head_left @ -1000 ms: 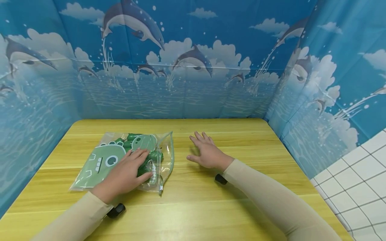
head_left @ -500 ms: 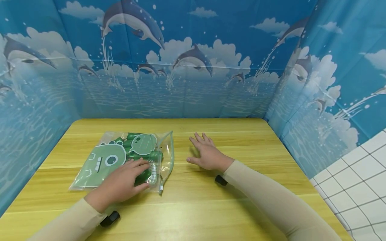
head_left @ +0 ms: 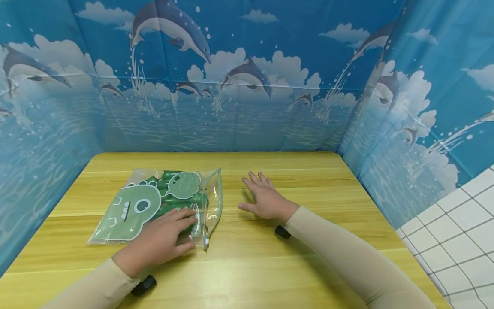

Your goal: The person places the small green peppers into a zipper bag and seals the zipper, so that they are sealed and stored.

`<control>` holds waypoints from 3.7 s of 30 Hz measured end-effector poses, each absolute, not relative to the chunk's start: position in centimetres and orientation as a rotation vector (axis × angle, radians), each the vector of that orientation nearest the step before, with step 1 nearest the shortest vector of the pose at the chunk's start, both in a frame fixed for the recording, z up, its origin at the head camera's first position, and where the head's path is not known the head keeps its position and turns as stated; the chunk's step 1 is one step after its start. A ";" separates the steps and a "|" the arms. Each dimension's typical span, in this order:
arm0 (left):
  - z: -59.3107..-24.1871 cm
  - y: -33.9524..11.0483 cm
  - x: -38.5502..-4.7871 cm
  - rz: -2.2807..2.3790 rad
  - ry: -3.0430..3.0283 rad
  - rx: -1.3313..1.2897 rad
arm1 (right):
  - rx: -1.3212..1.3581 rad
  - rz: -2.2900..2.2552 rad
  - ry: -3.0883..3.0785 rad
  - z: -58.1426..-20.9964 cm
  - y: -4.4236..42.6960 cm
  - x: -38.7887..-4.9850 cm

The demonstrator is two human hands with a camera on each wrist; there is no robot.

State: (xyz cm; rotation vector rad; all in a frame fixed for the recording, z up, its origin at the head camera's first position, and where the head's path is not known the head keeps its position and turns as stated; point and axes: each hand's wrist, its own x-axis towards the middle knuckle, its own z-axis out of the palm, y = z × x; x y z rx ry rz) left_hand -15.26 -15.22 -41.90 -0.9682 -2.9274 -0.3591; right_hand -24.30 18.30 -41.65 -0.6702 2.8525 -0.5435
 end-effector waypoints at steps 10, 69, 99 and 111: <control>-41.9 -14.4 -15.4 -0.339 -2.945 -1.025 | -0.660 -0.547 2.839 -41.7 18.2 -24.3; -42.0 -9.8 -16.2 -0.250 -2.949 -1.133 | -0.682 -0.531 2.842 -42.1 18.0 -24.1; -42.4 -9.6 -16.2 -0.035 -2.761 -1.297 | -0.742 -0.597 2.791 -41.9 17.3 -23.1; -42.2 -10.1 -16.3 -0.209 -2.748 -1.248 | -0.856 -0.578 2.772 -41.5 16.3 -22.3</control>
